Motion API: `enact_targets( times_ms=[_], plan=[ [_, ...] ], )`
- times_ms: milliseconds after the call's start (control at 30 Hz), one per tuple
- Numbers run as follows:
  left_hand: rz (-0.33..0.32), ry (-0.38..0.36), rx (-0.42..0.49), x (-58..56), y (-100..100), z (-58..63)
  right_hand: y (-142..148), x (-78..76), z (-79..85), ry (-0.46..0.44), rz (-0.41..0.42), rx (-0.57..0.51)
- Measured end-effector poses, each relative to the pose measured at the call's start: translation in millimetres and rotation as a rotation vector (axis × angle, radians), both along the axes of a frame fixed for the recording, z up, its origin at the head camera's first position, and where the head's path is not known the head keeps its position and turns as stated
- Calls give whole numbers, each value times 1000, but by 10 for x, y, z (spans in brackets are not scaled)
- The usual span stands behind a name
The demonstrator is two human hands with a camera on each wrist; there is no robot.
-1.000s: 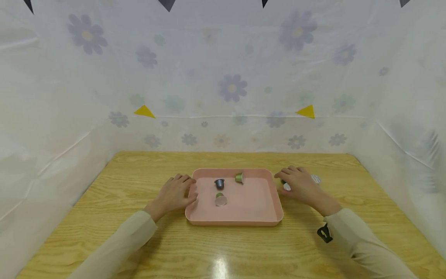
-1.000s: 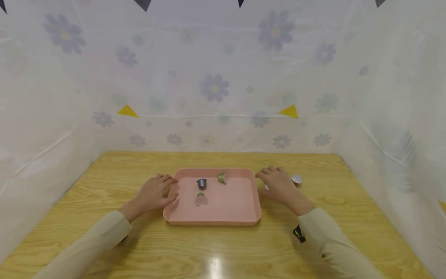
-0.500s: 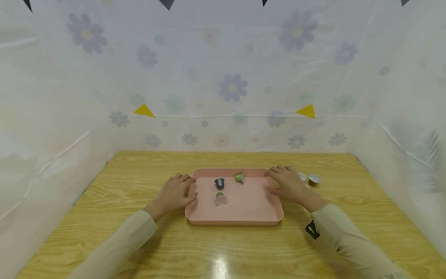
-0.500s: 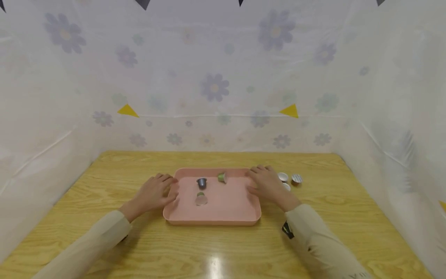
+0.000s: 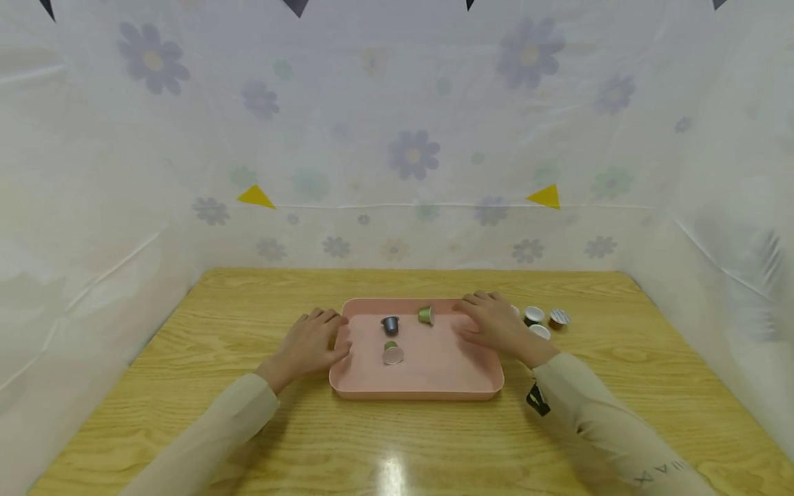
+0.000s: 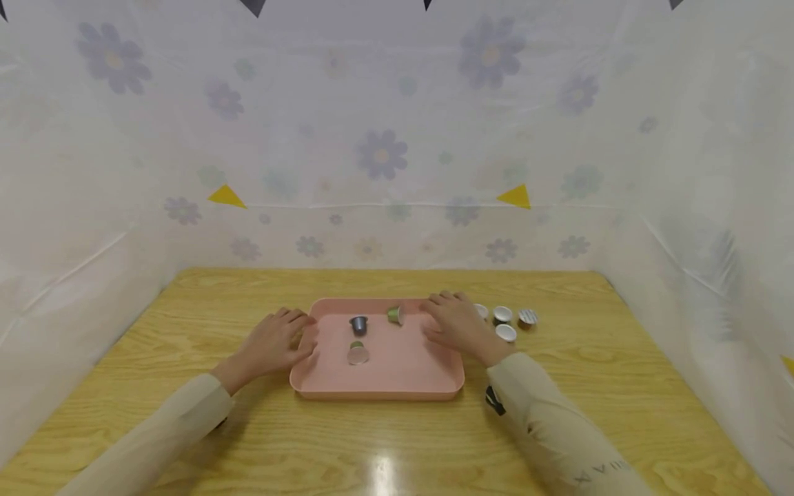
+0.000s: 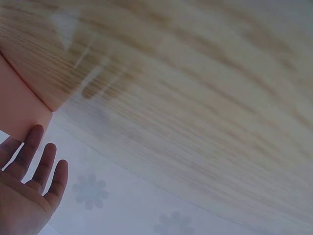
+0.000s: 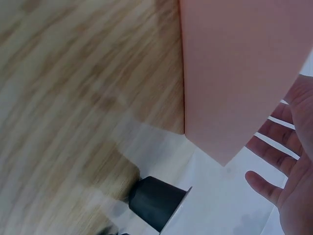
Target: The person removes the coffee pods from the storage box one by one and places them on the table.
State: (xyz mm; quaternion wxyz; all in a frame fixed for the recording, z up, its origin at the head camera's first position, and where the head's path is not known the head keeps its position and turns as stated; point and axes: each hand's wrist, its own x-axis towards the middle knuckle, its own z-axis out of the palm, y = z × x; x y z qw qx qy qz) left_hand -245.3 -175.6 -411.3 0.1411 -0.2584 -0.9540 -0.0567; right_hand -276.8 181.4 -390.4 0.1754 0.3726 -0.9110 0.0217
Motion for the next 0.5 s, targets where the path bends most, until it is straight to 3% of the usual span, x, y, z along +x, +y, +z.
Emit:
enact_targets(
  times_ms=[500],
  plan=[
    [0,-12,-7,8,-3,14,-194,-130,-26,-40,-9,1]
  ],
)
